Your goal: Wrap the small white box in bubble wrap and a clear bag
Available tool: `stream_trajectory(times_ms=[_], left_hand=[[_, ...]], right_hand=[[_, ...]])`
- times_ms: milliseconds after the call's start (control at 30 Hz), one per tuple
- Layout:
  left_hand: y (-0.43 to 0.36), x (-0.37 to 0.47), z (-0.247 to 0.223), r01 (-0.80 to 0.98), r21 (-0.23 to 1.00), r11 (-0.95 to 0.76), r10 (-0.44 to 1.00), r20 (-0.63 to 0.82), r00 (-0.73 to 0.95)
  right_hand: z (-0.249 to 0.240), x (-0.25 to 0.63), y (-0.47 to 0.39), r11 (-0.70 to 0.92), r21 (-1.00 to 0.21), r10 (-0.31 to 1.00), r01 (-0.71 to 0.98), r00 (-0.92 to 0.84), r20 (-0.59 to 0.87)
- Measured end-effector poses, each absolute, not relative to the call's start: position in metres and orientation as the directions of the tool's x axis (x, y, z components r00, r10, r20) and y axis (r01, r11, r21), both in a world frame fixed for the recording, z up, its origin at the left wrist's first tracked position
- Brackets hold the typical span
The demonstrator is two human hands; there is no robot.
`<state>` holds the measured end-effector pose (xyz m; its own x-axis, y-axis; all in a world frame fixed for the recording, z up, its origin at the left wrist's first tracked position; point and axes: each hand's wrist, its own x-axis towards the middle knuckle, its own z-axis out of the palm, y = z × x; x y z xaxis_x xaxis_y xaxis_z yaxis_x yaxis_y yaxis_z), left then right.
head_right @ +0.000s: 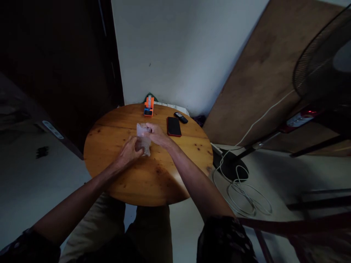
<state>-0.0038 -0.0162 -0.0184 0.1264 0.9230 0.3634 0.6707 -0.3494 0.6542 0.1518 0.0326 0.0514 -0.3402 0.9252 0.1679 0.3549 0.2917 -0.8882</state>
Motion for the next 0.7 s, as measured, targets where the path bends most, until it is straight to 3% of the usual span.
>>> stream_trajectory(times_ms=[233, 567, 700], left_hand=[[-0.012, -0.009, -0.030, 0.522, 0.801, -0.291, 0.937, 0.349, -0.013], [0.013, -0.020, -0.024, 0.296, 0.881, -0.368, 0.889, 0.240, 0.390], [0.021, -0.023, -0.020, 0.251, 0.910, -0.329, 0.884, 0.204, 0.420]], right_hand=[[0.052, 0.157, 0.022, 0.448, -0.817, 0.821, 0.361, -0.527, 0.217], [0.035, 0.168, -0.006, 0.442, -0.835, 0.864, 0.328, -0.407, 0.297], [0.037, 0.165, 0.001, 0.469, -0.784, 0.869, 0.407, -0.371, 0.327]])
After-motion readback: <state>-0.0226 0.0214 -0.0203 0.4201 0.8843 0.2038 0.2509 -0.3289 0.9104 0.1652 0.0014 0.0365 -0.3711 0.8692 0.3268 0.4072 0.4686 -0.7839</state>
